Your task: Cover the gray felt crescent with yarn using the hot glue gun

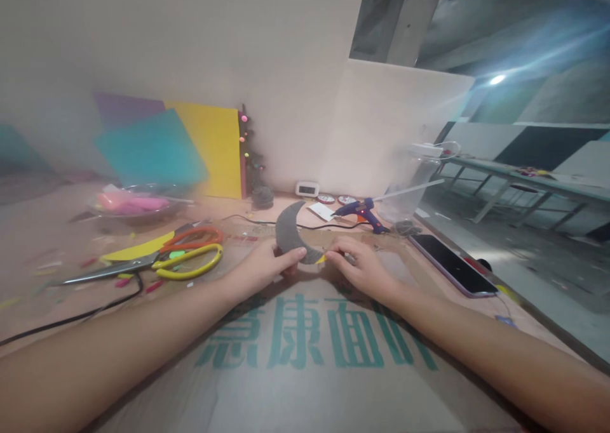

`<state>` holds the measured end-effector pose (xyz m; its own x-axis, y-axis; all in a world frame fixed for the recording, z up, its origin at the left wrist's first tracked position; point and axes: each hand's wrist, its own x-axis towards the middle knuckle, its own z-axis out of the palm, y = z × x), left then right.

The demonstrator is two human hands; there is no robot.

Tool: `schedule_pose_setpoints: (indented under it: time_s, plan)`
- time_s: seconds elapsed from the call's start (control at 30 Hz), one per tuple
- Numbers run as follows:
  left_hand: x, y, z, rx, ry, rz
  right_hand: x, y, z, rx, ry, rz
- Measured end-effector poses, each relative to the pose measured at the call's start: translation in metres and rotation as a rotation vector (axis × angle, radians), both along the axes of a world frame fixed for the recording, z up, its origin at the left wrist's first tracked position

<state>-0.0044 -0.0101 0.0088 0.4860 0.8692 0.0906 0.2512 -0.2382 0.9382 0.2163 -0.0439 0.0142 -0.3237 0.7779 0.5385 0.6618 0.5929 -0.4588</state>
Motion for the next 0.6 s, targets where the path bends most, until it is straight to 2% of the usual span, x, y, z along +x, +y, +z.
schedule_pose_setpoints:
  time_s: [0.17,0.33,0.47,0.6]
  plan:
    - [0.0009,-0.0012,0.0021,-0.012,-0.035,-0.015,-0.0018,-0.0030,0.0035,-0.044,0.036,-0.042]
    - [0.0012,-0.0015,0.0023,-0.015,-0.033,0.005,-0.0008,-0.0015,0.0020,-0.077,0.091,-0.027]
    - [0.0002,0.0011,-0.0010,-0.024,-0.071,0.003,0.0019,-0.0004,-0.0020,0.019,0.208,-0.071]
    - [-0.0001,0.0021,-0.0029,-0.018,-0.073,-0.015,0.0026,-0.0013,-0.0015,0.079,0.153,-0.073]
